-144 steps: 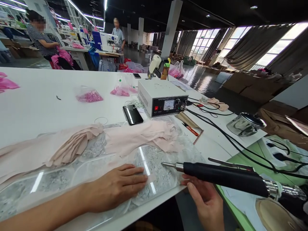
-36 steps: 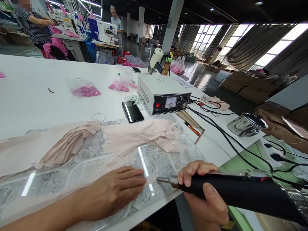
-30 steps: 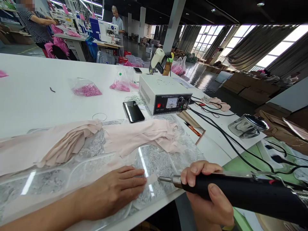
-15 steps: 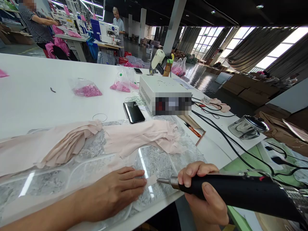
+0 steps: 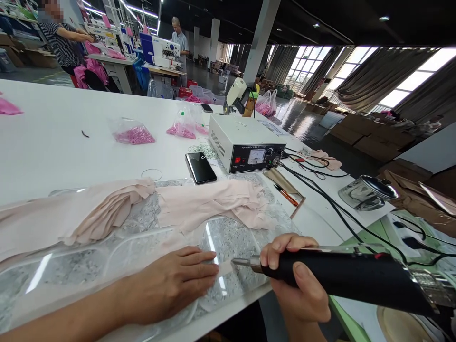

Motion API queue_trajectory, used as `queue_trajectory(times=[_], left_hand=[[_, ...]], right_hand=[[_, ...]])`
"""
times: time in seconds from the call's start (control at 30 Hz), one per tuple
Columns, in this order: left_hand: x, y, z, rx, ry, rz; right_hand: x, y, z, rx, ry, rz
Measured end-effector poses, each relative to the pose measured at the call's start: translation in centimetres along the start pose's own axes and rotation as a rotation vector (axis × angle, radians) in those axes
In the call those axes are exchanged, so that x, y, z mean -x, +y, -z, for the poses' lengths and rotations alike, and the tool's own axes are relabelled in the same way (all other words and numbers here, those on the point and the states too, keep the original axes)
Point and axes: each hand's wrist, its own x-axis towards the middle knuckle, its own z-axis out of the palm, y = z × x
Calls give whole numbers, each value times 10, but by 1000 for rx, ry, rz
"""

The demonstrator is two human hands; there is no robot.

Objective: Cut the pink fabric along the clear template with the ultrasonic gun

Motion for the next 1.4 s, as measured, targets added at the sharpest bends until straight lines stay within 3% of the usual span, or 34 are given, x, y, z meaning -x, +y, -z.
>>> queue_trajectory(times=[0.5,0.87,1.07,1.4], left_hand=[[2,0,-2,29,42,10],[8,0,-10,56,33,15],[8,-1,-10,39,22,10],[5,-1,-5,5,64,-30]], right_hand=[[-4,1,-4,46,-48,-13],[-24,-36,0,-19,67,-176],[-10,-26,-10,-63,114,-156],[-3,-7,-14,-1,37,-16]])
